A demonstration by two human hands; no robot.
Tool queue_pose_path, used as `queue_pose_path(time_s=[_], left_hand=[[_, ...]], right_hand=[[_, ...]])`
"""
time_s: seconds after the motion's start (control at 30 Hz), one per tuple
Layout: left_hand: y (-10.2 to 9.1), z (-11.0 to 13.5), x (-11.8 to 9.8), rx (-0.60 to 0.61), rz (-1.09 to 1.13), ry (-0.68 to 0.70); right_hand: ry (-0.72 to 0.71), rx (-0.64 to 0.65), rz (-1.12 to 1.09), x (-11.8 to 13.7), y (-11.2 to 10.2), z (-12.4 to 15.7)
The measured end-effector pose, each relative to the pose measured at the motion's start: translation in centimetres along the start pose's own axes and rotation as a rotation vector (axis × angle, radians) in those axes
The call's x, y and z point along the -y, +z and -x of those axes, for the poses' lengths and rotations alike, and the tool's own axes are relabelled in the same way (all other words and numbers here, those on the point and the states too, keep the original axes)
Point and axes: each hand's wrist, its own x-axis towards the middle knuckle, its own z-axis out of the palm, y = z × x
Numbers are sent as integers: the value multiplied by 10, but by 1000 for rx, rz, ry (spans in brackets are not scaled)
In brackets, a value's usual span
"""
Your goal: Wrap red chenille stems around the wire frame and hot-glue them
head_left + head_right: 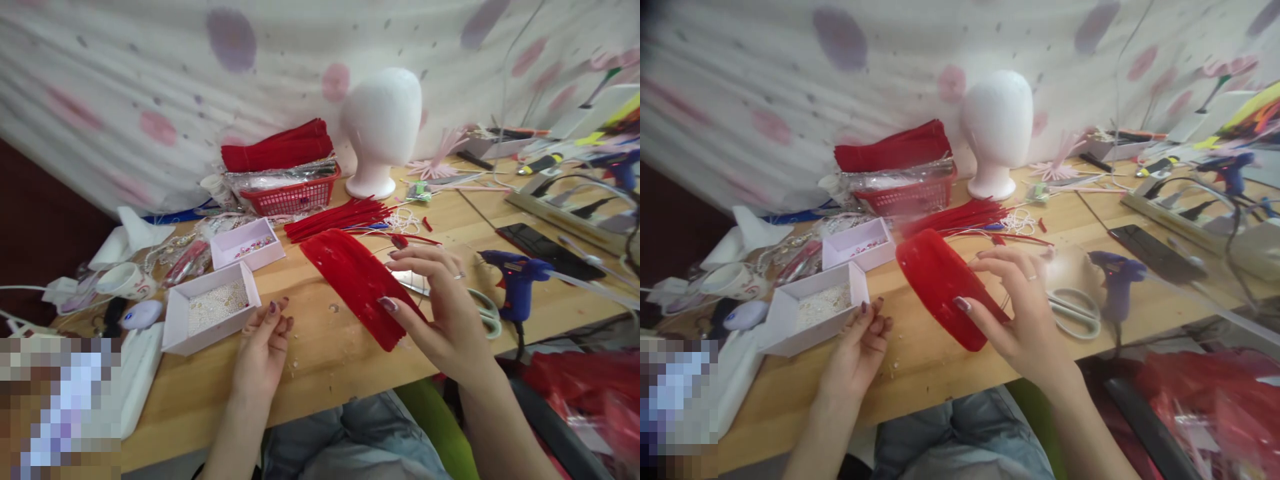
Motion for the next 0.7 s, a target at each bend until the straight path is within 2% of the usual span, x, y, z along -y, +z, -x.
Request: queue_pose_path(time_s=[0.27,0.5,0.7], left_hand=[[16,12,-8,59,-8,-84],[11,12,-9,54,32,-55],[10,17,-10,155,91,-58]], right_hand=[[23,-27,16,-3,1,1],[6,-33,23,-2,3,0],[-8,-26,32,0,3,2]])
